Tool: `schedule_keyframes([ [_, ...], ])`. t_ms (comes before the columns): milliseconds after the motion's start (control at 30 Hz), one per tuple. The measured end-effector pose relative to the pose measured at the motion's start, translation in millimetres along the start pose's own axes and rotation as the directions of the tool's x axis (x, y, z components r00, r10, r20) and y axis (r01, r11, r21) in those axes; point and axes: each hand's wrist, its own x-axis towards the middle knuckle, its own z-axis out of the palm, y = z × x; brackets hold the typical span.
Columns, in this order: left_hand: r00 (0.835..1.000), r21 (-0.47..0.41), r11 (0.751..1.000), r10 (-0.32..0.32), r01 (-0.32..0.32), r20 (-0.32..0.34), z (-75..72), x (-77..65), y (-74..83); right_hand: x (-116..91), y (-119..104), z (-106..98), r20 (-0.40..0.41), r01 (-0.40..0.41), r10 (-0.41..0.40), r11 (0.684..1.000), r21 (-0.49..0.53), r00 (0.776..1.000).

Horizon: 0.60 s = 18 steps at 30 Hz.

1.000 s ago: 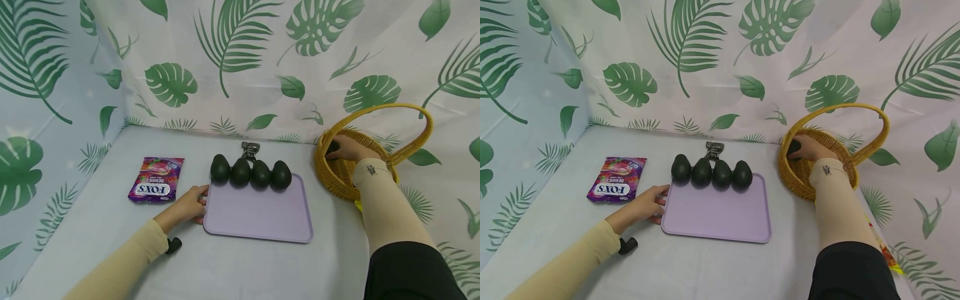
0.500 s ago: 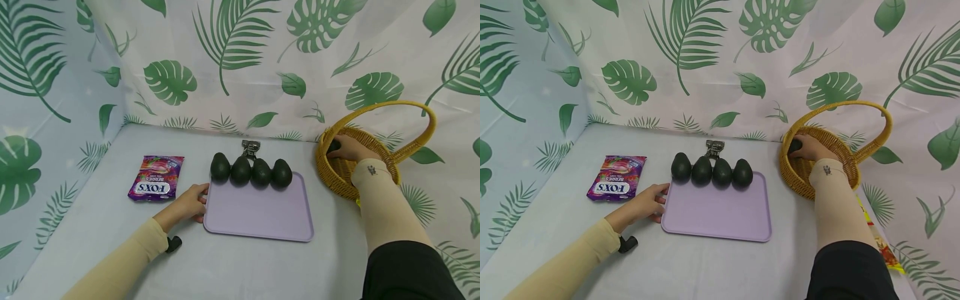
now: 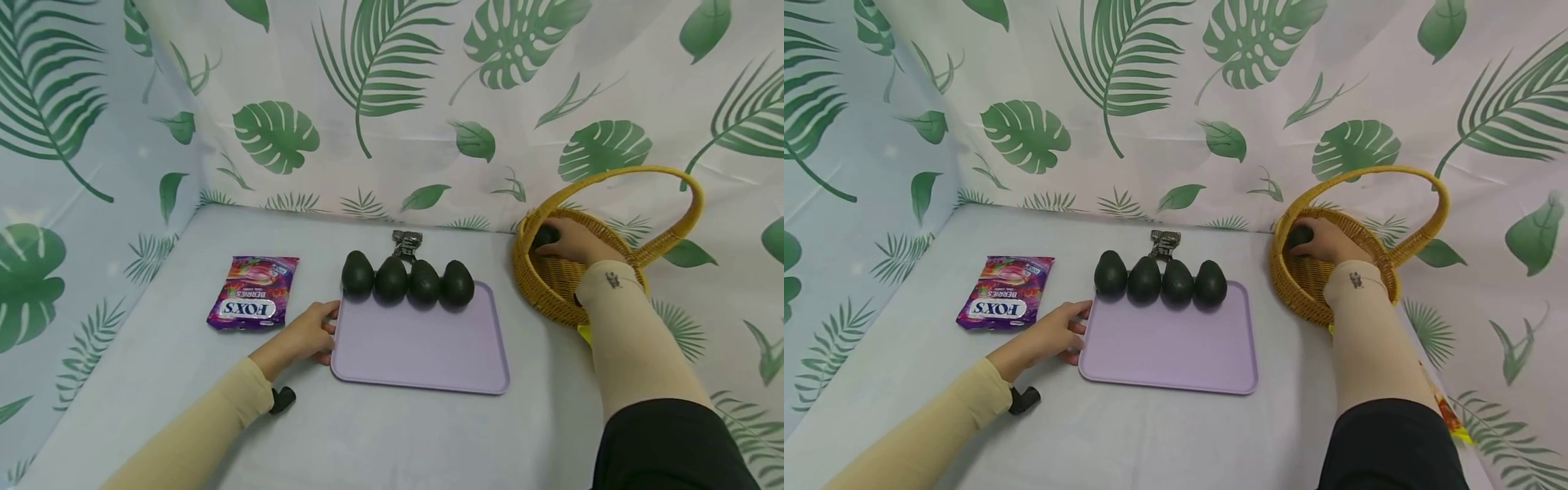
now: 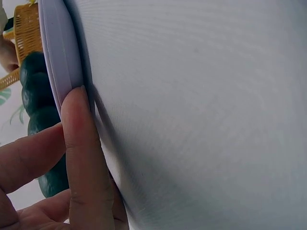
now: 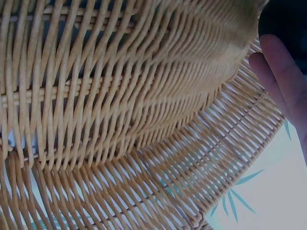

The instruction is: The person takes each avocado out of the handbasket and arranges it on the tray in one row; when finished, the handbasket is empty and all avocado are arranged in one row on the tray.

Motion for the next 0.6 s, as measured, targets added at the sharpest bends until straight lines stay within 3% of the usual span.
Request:
schedule_keyframes([
  [600,1.0,0.0,1.0,0.004,-0.004,0.023,0.4,-3.5,1.1,-45,-16,-20,-0.137,0.059,-0.055,0.998,0.022,0.989],
])
